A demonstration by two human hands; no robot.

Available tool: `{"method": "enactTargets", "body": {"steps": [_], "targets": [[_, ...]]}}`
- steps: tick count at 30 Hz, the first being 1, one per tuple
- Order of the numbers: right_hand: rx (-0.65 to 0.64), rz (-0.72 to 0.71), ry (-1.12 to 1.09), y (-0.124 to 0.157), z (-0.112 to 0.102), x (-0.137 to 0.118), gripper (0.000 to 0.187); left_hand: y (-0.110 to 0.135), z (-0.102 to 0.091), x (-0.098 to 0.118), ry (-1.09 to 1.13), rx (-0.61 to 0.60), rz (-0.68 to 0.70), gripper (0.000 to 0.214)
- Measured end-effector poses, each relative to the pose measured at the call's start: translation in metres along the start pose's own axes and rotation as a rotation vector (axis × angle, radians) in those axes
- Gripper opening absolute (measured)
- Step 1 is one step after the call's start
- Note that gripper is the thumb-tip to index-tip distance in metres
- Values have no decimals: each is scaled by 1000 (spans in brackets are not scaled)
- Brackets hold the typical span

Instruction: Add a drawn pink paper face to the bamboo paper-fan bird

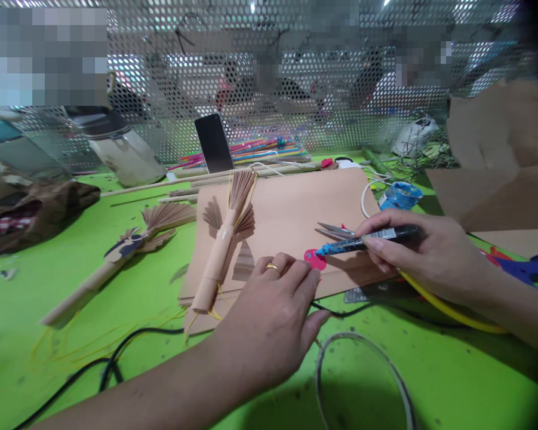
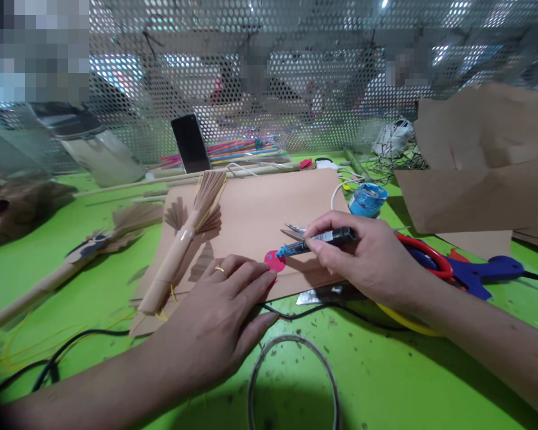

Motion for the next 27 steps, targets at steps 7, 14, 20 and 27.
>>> {"method": "enactTargets", "body": {"steps": [7,14,20,27], "targets": [[-15,-13,48,1,2,-5,21,0,-1,0,-5,0,-2,41],[-18,-45,69,-1,3,-8,19,0,0,0,3,1,1,42],[-13,-34,57,2,1,-7,19,0,0,0,0,-2,-5,42],[-4,-54,92,0,1,-9,16,0,0,0,-2,4,2,42]]}}
Point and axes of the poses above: each hand's wrist, its own y-axis away from the middle knuckle, its own z-axis out of the palm, x = y × z, the point moved 9 cm from there along -y, towards the middle knuckle
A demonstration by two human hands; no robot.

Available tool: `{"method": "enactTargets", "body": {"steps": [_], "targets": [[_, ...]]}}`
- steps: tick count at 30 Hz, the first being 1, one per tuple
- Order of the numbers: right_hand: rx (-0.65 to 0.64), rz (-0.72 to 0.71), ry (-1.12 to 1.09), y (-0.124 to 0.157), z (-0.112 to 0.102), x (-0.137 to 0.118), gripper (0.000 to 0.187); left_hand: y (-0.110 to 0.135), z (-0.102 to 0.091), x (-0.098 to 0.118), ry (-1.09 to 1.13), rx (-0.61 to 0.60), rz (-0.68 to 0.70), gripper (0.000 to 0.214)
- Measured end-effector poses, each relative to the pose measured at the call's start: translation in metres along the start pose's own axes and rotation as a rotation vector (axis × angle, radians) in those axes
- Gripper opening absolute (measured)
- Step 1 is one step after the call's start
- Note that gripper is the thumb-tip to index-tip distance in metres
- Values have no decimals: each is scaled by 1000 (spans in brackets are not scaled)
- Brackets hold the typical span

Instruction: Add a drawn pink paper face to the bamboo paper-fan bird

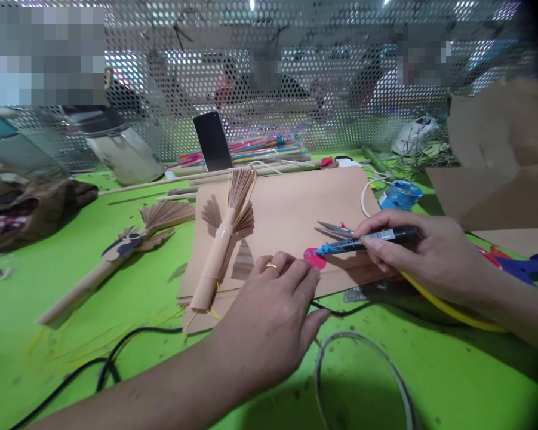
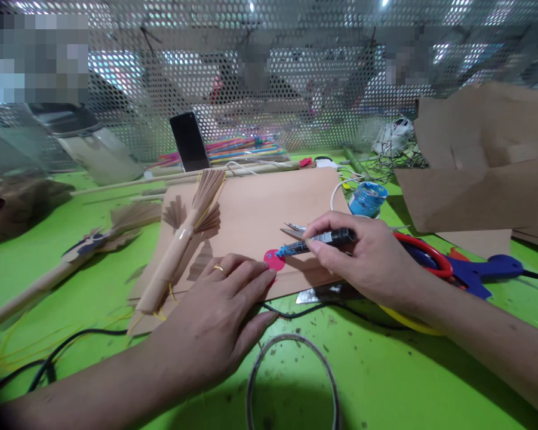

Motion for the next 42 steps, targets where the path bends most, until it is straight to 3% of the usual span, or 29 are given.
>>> {"method": "enactTargets", "body": {"steps": [14,26,42], "targets": [[27,70,-91,3,-1,9,18,1,0,1,2,11,5,42],[8,-7,37,0,0,-4,15,0,1,0,4,2,7,41],[10,7,11,1,-2,0,14,1,1,0,-7,4,8,42]]}}
Point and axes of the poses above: each hand's wrist, its own y-axis away from the middle knuckle, its own z-axis out of the palm, x = y × z, the point moved 9 cm from there along -y, towards the middle knuckle
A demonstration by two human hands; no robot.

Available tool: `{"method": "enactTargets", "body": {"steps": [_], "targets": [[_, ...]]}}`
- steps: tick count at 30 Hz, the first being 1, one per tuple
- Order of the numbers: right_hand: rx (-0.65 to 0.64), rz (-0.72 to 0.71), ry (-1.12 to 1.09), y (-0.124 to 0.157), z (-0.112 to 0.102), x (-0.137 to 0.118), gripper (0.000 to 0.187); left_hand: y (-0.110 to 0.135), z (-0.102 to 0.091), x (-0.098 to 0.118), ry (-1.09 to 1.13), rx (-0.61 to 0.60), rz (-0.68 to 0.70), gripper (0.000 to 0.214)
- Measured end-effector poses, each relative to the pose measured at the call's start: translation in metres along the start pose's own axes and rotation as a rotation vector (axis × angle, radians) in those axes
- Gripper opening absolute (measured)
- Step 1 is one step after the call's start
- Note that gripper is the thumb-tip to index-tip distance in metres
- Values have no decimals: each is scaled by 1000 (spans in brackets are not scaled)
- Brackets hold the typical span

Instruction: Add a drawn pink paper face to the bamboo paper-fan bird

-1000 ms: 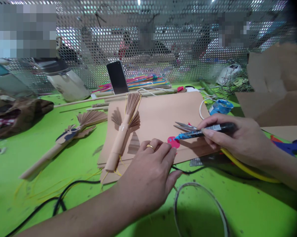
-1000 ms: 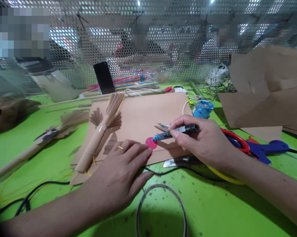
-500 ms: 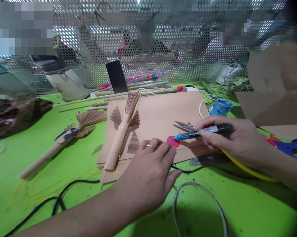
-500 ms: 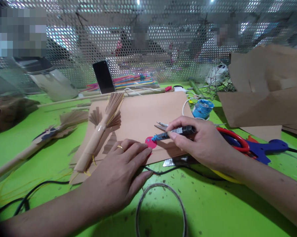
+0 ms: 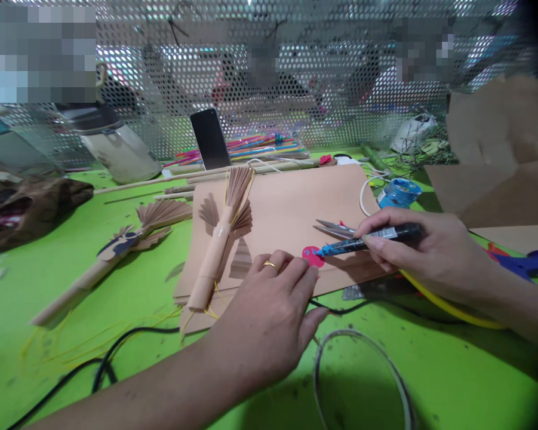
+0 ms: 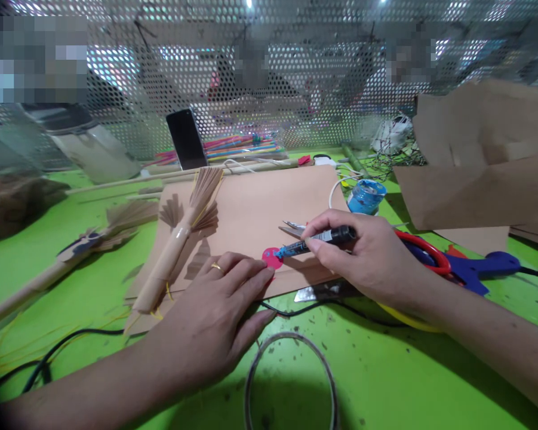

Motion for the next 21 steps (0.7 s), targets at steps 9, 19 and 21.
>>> {"method": "enactTargets", "body": {"steps": [9,19,21], "targets": [[41,36,-51,1,-2,3,15,0,1,-1,5,1,-4,42],[7,16,-22,1,0,2,19,-2,0,0,3,-1,0,42],[10,16,-26,0,-1,1,21,-2,0,0,2,1,1,42]]}}
Point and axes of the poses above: each hand's wrist, its own y-axis away from the middle knuckle, its own z-axis out of the palm, x = y × z, the point moved 9 cm from there along -y, towards the middle knuckle
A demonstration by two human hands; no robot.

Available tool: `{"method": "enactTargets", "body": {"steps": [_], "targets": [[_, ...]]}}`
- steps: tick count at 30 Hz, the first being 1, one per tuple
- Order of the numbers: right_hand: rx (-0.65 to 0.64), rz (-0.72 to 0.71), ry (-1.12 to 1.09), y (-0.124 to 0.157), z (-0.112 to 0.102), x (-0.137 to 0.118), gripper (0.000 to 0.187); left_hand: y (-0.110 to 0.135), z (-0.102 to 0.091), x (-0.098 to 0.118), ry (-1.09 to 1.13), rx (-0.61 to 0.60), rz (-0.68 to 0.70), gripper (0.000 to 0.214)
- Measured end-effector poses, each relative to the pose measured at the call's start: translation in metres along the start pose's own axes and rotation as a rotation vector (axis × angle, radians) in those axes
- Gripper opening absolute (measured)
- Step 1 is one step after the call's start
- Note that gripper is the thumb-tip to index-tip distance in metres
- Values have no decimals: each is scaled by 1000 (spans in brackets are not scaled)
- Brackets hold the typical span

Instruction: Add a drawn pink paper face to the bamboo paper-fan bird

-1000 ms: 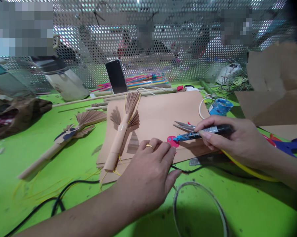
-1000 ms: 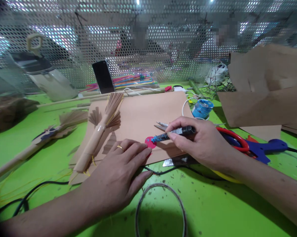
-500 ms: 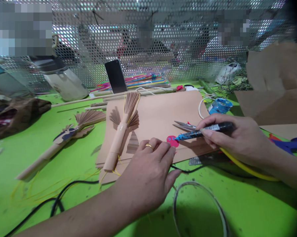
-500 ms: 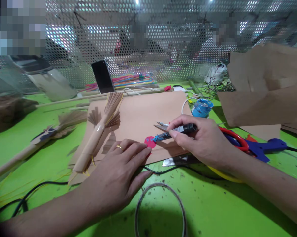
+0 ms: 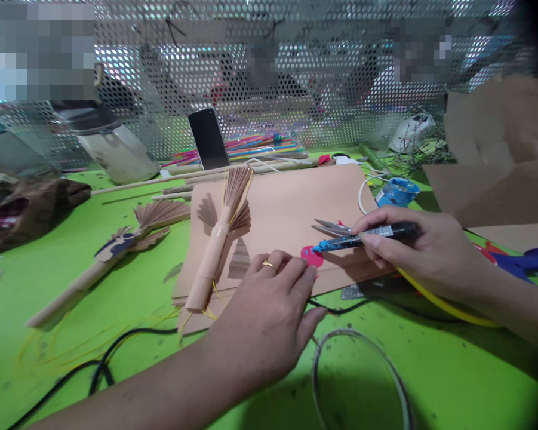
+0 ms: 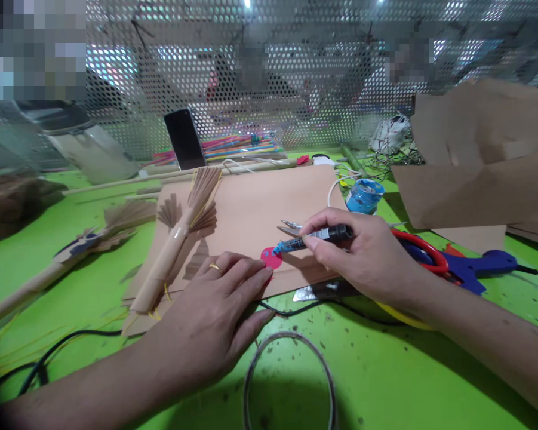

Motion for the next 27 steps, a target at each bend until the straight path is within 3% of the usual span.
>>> {"method": "enactTargets", "body": {"steps": [19,27], "targets": [[17,45,-82,3,0,4,20,1,1,0,14,2,3,43],[-54,72,-181,3,9,1,25,1,-1,1,-2,6,0,43]]}}
Point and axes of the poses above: each hand's wrist, its own y-axis away from the middle knuckle, its own z-axis out of the palm, x = y × z, the point moved 9 cm from there along -y, towards the middle knuckle
